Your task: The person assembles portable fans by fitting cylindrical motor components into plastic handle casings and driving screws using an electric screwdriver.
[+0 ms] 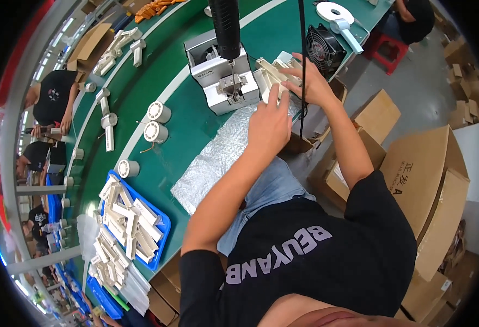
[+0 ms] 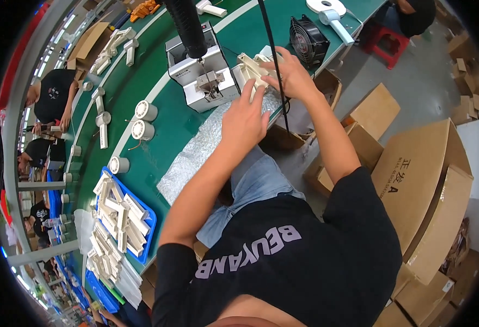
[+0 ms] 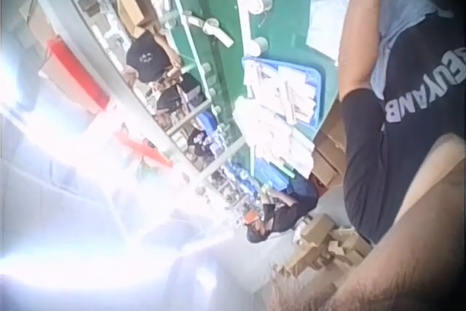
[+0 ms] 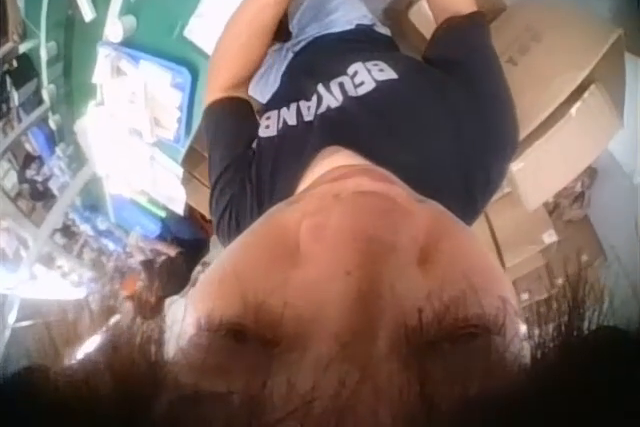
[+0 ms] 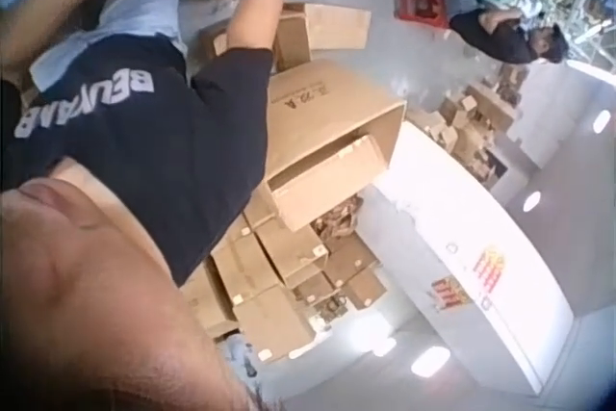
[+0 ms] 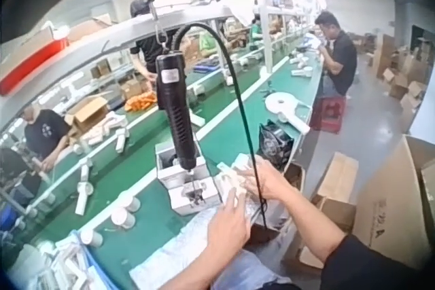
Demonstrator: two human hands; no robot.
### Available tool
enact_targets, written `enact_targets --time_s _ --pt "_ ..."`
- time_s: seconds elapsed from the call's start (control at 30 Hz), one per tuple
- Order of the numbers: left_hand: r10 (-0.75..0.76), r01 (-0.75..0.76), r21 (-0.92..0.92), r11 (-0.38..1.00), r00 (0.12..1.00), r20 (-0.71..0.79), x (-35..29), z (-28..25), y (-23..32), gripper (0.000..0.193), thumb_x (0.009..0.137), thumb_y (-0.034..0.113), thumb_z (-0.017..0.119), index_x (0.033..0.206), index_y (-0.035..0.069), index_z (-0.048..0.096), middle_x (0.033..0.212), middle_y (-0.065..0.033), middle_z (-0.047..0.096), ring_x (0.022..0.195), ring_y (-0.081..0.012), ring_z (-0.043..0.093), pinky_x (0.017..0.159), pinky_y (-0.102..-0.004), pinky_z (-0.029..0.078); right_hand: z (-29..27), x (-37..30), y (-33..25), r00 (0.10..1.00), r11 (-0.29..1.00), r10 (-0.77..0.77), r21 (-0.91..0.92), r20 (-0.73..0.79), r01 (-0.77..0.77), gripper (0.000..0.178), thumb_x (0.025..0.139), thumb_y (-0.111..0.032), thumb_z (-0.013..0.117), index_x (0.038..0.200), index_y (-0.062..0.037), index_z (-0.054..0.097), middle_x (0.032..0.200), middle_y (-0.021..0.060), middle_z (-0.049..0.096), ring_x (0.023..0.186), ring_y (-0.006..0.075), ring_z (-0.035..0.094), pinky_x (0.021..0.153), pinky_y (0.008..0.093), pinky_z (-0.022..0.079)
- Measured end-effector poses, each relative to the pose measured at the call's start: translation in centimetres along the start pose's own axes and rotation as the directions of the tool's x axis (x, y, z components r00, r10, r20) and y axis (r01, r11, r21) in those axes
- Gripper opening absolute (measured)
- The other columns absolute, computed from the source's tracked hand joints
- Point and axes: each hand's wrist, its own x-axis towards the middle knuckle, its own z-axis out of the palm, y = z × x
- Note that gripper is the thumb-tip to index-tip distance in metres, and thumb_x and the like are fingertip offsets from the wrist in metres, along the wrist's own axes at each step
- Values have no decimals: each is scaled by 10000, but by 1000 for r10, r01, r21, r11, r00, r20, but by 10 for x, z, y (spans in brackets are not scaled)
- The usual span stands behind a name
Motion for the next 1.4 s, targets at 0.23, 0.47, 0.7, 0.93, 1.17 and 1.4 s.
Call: enact_targets --time_s 0.23,0.47,0.7,0.93,1.17,1.4 --pt "-5 -20 218 976 993 117 44 47 -30 241 804 190 663 994 47 623 1257 -179 560 674 -346 662 599 -432 545 6 11 17 997 997 -75 -3 20 75 169 796 -186 745 951 -122 725 1365 137 521 1153 373 533 952 431 464" --pt "73 -71 -105 992 997 15 1 17 -15 140 815 211 664 884 92 686 1222 -101 600 764 -313 671 634 -414 546 15 -1 40 945 966 -259 -76 -199 248 156 790 -124 725 924 -48 702 1146 102 646 1077 361 570 889 433 495" --pt "-7 58 -510 858 995 101 -61 -133 -7 165 802 155 775 909 57 696 1224 -69 619 957 -214 660 682 -293 545 13 5 12 936 937 -350 -9 -28 350 337 694 -100 788 987 -71 624 1203 132 599 1142 406 523 939 482 466" --pt "239 -135 231 964 820 -520 25 -358 -72 151 805 126 716 923 34 689 977 -139 676 892 -269 659 808 -362 525 16 6 17 940 958 -280 14 -194 288 362 635 -5 729 981 -50 630 1100 154 633 1056 396 583 888 454 497" --pt "-59 341 257 904 697 -715 138 -528 -163 372 864 392 681 1037 63 697 926 -154 709 753 -259 717 739 -334 549 25 5 12 959 983 -149 73 -242 171 263 614 -33 767 861 -30 678 1001 143 680 941 370 638 847 422 525" --pt "99 484 469 739 610 -786 155 -520 -242 614 820 435 698 1283 54 563 1208 -214 622 1120 -362 597 967 -413 465 25 -11 26 927 836 297 532 -230 -136 277 652 9 799 914 12 709 1117 127 671 979 235 656 863 327 489"
